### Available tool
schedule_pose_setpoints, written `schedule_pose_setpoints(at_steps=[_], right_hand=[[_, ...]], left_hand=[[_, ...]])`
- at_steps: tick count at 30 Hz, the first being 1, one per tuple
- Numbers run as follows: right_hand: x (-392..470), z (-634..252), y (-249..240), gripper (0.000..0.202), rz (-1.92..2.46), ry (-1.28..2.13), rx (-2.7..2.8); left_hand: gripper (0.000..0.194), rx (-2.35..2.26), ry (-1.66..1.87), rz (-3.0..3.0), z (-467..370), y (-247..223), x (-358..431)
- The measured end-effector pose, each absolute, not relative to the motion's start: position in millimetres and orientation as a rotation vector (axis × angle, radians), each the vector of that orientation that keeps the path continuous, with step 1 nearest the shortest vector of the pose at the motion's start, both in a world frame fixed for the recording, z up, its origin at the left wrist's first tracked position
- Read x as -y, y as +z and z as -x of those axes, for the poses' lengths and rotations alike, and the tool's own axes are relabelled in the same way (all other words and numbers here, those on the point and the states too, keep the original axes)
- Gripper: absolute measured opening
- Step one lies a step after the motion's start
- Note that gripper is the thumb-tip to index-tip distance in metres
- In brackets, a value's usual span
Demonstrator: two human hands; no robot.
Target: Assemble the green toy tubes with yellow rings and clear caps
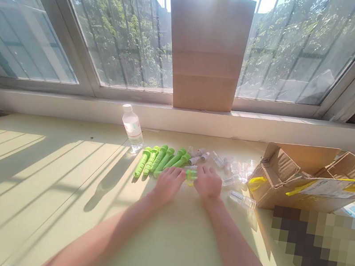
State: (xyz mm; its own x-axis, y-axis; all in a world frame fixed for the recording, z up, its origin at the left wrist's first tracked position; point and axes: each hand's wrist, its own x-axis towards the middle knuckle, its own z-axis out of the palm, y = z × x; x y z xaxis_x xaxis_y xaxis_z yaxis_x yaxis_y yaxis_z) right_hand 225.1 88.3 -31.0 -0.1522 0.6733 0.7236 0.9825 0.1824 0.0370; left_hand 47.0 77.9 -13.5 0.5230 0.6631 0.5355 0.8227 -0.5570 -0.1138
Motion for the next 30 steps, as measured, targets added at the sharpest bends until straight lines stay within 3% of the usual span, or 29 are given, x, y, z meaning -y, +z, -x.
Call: schedule_pose_setpoints(at_steps=[5, 11, 15, 19, 30], right_hand=[[-89.3, -226.1, -29.5, 0.024, 1.559, -0.729, 1.913], [-88.3, -227.5, -26.6, 0.030, 1.483, -0.744, 1.974], [-86.1, -225.9, -24.0, 0.030, 1.408, -0.775, 1.978], [-83.9, -222.5, -21.9, 0.030, 1.315, -0.808, 1.986], [-87.6, -227.3, -25.7, 0.024, 1.429, -0.746, 2.070]], left_hand=[[0.010, 1.359, -0.628, 2.459, -53.5, -13.6, -76.1], [0.043, 1.696, -0.786, 2.813, -47.7, 13.1, -70.9], [0.066, 1.794, -0.590, 3.387, -28.0, 41.2, -72.1], [0.058, 1.793, -0.506, 3.567, -13.6, 48.6, -74.6], [0.027, 1.701, -0.734, 3.060, -29.6, 16.6, -79.0]])
